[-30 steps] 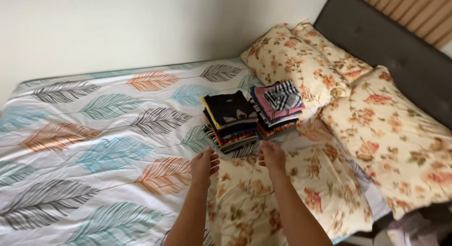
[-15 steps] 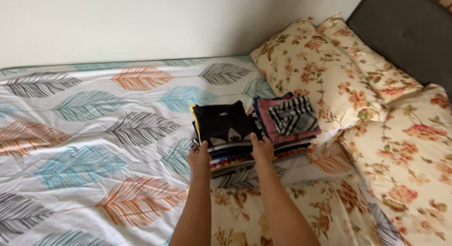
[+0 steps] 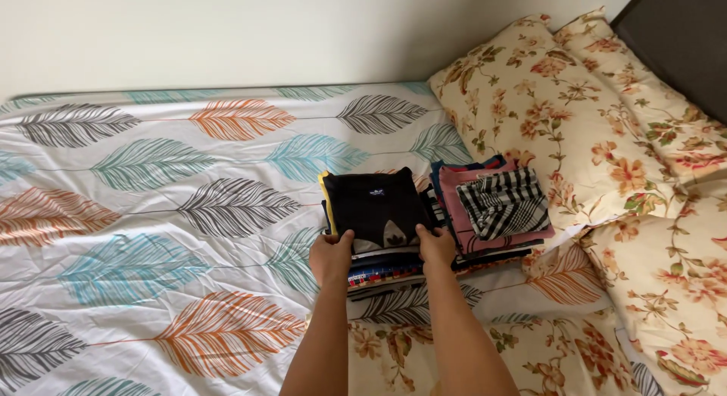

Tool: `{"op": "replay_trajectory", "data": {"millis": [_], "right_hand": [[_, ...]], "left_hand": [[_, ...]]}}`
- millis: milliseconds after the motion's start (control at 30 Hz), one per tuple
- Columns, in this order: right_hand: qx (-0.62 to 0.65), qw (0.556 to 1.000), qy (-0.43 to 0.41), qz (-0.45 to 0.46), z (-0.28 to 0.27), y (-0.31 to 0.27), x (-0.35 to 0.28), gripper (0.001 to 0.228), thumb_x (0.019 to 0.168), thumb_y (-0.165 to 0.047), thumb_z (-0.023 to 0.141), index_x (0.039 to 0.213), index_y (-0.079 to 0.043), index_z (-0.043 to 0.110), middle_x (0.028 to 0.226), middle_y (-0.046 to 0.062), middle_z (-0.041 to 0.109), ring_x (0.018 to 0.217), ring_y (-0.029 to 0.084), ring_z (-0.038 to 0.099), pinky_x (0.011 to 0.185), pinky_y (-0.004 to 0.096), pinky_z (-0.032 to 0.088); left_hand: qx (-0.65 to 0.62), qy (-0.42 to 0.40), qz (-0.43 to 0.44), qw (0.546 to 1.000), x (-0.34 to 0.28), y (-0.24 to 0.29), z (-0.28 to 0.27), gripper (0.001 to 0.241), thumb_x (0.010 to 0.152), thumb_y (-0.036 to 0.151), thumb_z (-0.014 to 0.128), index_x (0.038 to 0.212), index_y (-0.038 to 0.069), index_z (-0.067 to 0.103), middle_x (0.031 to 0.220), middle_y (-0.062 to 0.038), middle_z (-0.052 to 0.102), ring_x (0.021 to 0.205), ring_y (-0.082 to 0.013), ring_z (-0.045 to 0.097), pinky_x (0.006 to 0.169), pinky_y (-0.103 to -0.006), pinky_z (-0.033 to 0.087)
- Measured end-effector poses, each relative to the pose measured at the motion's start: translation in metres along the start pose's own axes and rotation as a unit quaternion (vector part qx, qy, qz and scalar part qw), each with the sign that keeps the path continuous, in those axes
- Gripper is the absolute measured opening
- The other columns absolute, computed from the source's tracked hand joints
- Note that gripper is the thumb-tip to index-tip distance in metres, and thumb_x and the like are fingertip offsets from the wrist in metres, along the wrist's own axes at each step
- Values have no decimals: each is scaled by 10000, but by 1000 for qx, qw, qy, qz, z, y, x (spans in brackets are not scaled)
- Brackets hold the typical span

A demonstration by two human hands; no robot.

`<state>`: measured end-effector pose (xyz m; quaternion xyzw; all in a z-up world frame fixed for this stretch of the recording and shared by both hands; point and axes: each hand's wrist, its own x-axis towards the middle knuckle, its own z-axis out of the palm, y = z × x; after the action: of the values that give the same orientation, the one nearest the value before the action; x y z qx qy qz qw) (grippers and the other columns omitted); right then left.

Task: The person picks up folded t-shirts from a bed and places them into a wooden cabinet. They also adjust the curtains near a window and move a pillow on the bed while organizing the clothing items.

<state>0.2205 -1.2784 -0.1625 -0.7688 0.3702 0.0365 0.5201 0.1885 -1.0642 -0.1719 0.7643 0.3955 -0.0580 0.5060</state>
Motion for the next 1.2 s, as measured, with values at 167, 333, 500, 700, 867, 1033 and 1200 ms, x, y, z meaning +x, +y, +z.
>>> {"op": "replay_trajectory", "data": {"millis": [167, 333, 500, 700, 867, 1033, 1200], "right_hand": [[-29, 999, 9, -10, 11, 24, 26, 773, 891, -496, 778, 1429, 6, 542, 1377, 232, 562, 1323, 396, 526, 1009, 521, 523], [-26, 999, 11, -22, 1, 5, -2, 692, 911, -404, 766, 1399, 24, 524, 1317, 249, 571, 1261, 400, 566, 927, 487, 576], [90, 991, -93, 28, -9, -8, -6, 722, 861, -307, 794, 1400, 78, 506, 1294, 266, 552, 1211, 356, 552, 796, 469, 610], [233, 963, -102, 91, -13, 1, 16, 514, 607, -39, 633, 1108, -17, 522, 1125, 148, 371, 1081, 304, 402, 838, 497, 453], [260, 931, -191, 171, -47, -30, -63, 702, 525, 42, 606, 1220, 23, 506, 1155, 160, 415, 1131, 327, 448, 861, 540, 474], [339, 877, -246, 235, -72, -48, -115, 663, 713, 0, 744, 1325, 51, 496, 1294, 253, 510, 1250, 387, 478, 1001, 561, 443], [188, 926, -314, 95, -68, -41, -152, 795, 691, -20, 785, 1444, -82, 539, 1254, 234, 602, 1198, 426, 568, 937, 611, 481]], "left_hand": [[-6, 9, -6, 1000, 3, -1, 6, 482, 777, 525, 772, 1064, 137, 764, 1038, -116, 701, 1106, -370, 689, 917, -488, 559], [-27, 54, 5, 998, -24, 19, -3, 350, 836, 418, 732, 1025, 124, 752, 953, -115, 709, 1056, -370, 699, 896, -497, 558], [-59, 75, 16, 995, -29, 24, -5, 279, 902, 363, 591, 1034, 129, 665, 984, -130, 729, 1078, -404, 687, 927, -537, 537], [-222, -45, -120, 967, -1, -9, -7, 500, 812, 326, 685, 1180, 2, 588, 1041, -223, 598, 843, -343, 661, 530, -430, 662], [-276, -120, -152, 941, -26, -9, -43, 859, 837, 477, 750, 1438, 5, 357, 1213, -247, 433, 935, -311, 527, 482, -289, 517], [-338, -209, -176, 901, -17, -50, -38, 644, 831, 305, 899, 1177, -40, 480, 909, -235, 542, 512, -311, 592, 277, -270, 412], [-405, -277, -89, 867, -57, -67, -102, 612, 756, 83, 879, 1308, -6, 632, 1135, -229, 656, 1042, -373, 642, 842, -448, 559]]}}
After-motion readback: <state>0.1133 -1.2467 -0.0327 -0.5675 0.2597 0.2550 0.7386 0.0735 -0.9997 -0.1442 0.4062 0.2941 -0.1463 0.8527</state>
